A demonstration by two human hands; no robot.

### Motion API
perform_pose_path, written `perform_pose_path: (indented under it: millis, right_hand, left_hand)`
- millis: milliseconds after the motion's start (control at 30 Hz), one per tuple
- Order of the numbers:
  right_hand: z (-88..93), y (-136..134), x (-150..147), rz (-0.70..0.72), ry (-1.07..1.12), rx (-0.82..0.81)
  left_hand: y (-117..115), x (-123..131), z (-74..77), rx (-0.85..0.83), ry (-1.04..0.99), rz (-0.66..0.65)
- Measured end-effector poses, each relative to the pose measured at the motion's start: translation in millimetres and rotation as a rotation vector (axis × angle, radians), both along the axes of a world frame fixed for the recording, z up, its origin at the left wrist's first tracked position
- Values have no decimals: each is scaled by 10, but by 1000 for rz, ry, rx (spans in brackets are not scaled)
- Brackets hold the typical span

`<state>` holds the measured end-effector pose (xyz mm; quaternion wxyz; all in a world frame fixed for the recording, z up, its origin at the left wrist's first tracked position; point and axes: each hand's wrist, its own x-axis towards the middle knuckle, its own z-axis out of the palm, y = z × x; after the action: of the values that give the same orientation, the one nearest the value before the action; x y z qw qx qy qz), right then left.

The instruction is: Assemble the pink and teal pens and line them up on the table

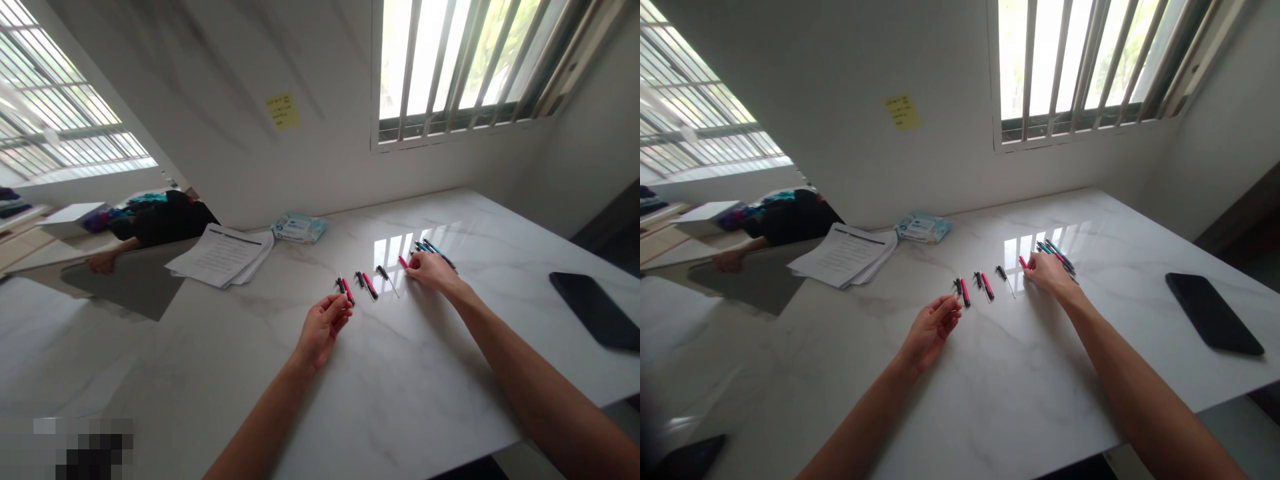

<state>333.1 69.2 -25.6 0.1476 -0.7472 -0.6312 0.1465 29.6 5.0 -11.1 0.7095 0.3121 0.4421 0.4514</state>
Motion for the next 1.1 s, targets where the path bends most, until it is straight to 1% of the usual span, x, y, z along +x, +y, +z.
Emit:
perform_pose_path:
  millis: [167,367,467,533,667,900,1100]
  right_hand:
    - [-51,25,40,36,29,20]
    - [-22,9,23,56,33,15]
    - [-8,-3,-21,59,65,57]
    - [-2,-12,-58,87,103,82]
    - [14,-41,-137,166,151,49]
    - [59,-94,-235,229,214,35]
    - [61,-95,-279,273,212,55]
  left_hand:
    - [4,1,-7,7,0,-20]
    - [3,0,-14,16,5,-19]
    - [5,-2,-10,32,4,-23]
    - [7,-3,-8,34,1,-22]
    - [3,-1,-4,20,4,-29]
    - [-2,5,11,17,18,-27]
    - [3,9,-27,20,36,-35]
